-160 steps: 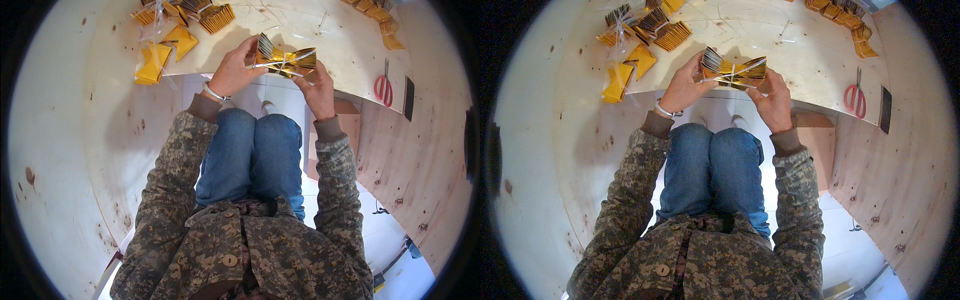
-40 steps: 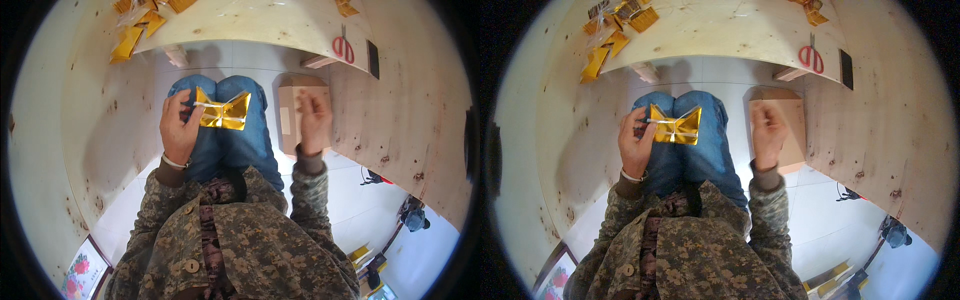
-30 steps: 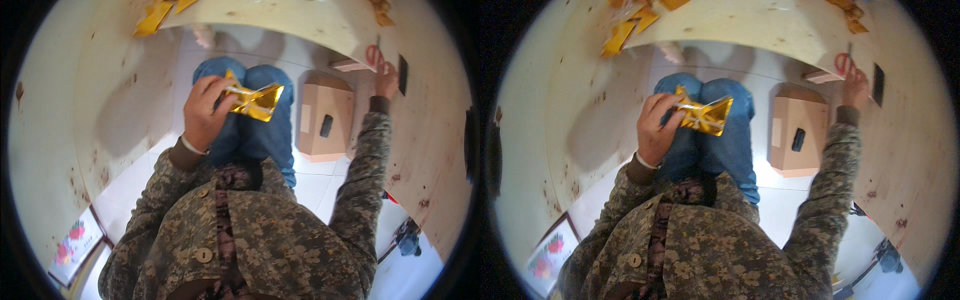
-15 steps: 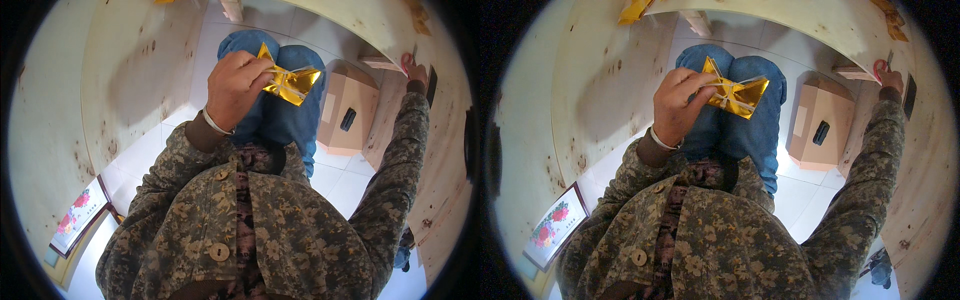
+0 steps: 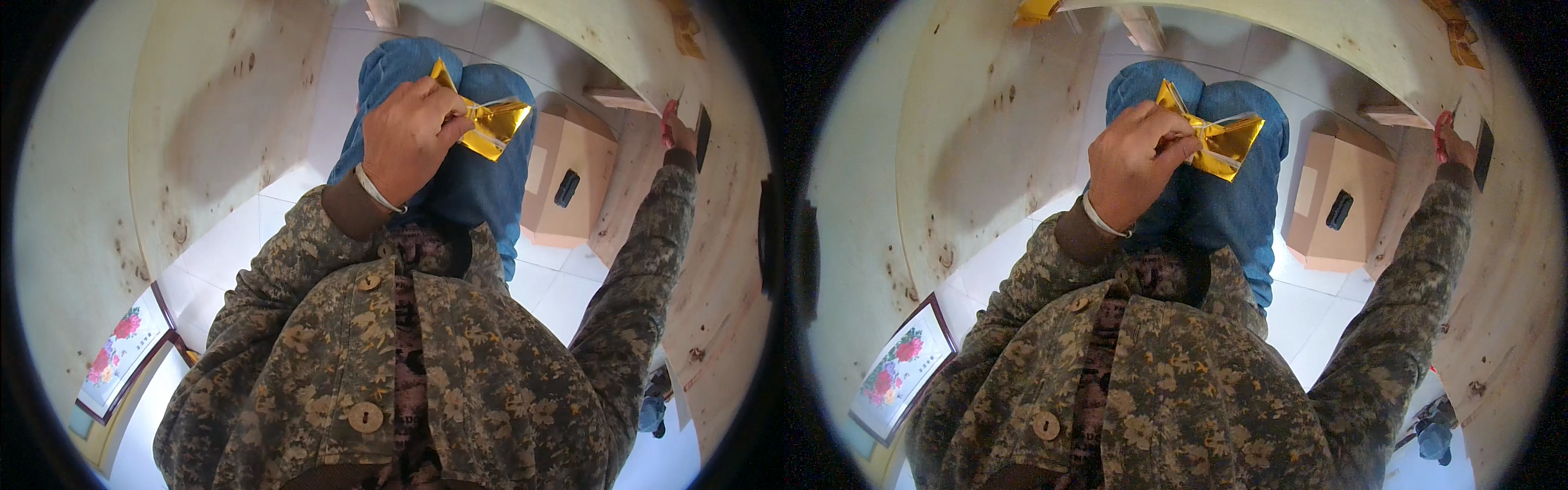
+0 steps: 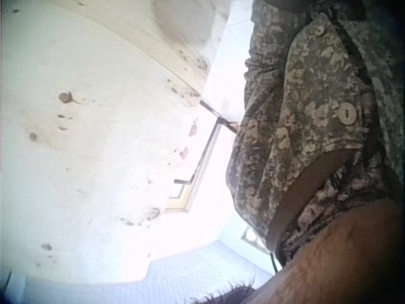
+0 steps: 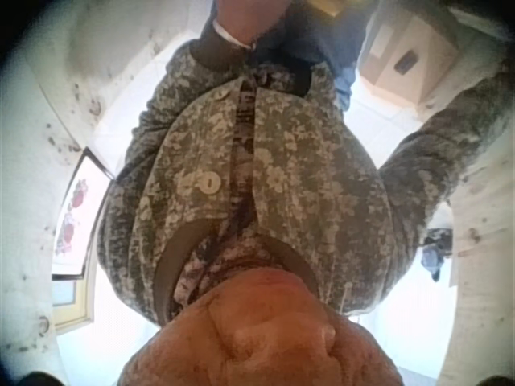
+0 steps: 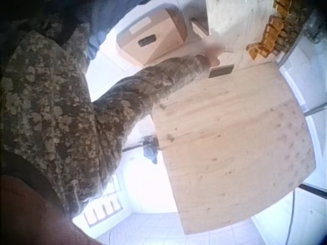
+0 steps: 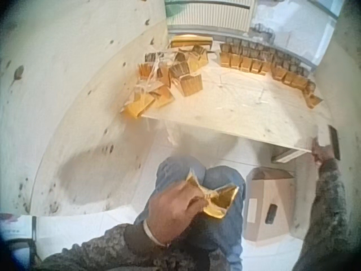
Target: The person ties a stack of gold-colored paper sheets with a white plastic tie, adjusts the knot, and trims the excess tie with scissors. The finished packet is placed on a nearby table.
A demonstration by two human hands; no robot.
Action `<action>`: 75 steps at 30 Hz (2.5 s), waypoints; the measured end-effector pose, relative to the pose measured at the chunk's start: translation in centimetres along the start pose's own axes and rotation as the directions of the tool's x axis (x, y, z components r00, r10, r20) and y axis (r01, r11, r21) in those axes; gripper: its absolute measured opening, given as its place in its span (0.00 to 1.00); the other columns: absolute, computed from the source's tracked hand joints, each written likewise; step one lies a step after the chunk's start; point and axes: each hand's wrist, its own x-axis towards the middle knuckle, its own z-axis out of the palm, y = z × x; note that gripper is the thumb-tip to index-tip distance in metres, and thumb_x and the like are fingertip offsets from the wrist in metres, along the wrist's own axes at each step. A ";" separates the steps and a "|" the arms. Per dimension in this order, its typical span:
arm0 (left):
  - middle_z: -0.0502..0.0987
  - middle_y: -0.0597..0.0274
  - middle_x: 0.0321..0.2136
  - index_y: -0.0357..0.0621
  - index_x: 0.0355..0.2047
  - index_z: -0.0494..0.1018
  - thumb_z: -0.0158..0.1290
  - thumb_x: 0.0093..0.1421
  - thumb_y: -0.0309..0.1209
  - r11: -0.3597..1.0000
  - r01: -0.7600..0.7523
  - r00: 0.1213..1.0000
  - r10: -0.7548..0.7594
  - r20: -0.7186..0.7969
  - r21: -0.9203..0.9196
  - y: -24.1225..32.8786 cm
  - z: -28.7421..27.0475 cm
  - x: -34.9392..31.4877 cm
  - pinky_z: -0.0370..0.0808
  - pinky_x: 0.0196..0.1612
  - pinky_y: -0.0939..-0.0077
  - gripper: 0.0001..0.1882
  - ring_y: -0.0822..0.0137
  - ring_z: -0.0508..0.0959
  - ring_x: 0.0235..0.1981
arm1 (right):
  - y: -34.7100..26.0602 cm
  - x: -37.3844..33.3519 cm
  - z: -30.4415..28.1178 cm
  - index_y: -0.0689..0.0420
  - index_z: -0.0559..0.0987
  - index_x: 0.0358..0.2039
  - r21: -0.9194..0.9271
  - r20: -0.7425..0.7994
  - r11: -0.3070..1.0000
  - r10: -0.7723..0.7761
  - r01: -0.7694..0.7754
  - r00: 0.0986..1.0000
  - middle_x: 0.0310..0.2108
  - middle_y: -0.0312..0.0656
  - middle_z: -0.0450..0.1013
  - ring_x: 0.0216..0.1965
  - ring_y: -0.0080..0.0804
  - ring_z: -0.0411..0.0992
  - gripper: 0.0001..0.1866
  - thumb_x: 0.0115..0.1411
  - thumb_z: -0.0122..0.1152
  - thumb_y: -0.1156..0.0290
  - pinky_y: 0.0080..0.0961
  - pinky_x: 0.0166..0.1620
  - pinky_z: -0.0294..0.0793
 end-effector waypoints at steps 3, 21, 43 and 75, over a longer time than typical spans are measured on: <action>0.80 0.59 0.31 0.43 0.33 0.79 0.66 0.53 0.32 0.999 0.024 1.000 -0.024 0.003 -0.043 -0.2 -0.1 0.1 0.80 0.34 0.71 0.10 0.61 0.80 0.33 | 0.5 -6.6 -0.6 0.63 0.77 0.48 0.884 0.262 0.427 -0.114 -0.191 0.958 0.41 0.43 0.75 0.41 0.33 0.73 0.22 0.58 0.70 0.62 0.35 0.47 0.74; 0.79 0.55 0.28 0.41 0.35 0.80 0.60 0.58 0.26 0.989 0.139 0.989 -0.136 0.059 -0.050 0.6 -2.1 0.4 0.75 0.29 0.72 0.05 0.60 0.80 0.26 | -10.9 -51.4 7.4 0.59 0.74 0.36 0.848 0.530 0.475 -0.761 -0.234 0.375 0.23 0.37 0.69 0.24 0.26 0.66 0.44 0.61 0.37 0.24 0.22 0.29 0.63; 0.78 0.58 0.29 0.44 0.33 0.77 0.59 0.57 0.26 0.991 0.122 0.992 -0.120 0.035 -0.053 0.9 -2.0 0.3 0.75 0.30 0.69 0.03 0.57 0.80 0.27 | -14.6 -52.1 10.2 0.60 0.71 0.31 0.787 0.607 0.477 -0.713 -0.390 0.352 0.20 0.35 0.63 0.22 0.26 0.60 0.39 0.66 0.33 0.31 0.19 0.29 0.59; 0.73 0.59 0.26 0.44 0.30 0.72 0.57 0.55 0.24 0.995 0.034 0.999 -0.031 0.043 -0.089 0.2 -1.2 0.8 0.71 0.30 0.64 0.05 0.54 0.76 0.28 | -14.9 -51.7 11.2 0.60 0.72 0.35 0.839 0.544 0.480 -0.726 -0.257 0.421 0.19 0.33 0.63 0.20 0.23 0.61 0.39 0.67 0.35 0.31 0.21 0.25 0.58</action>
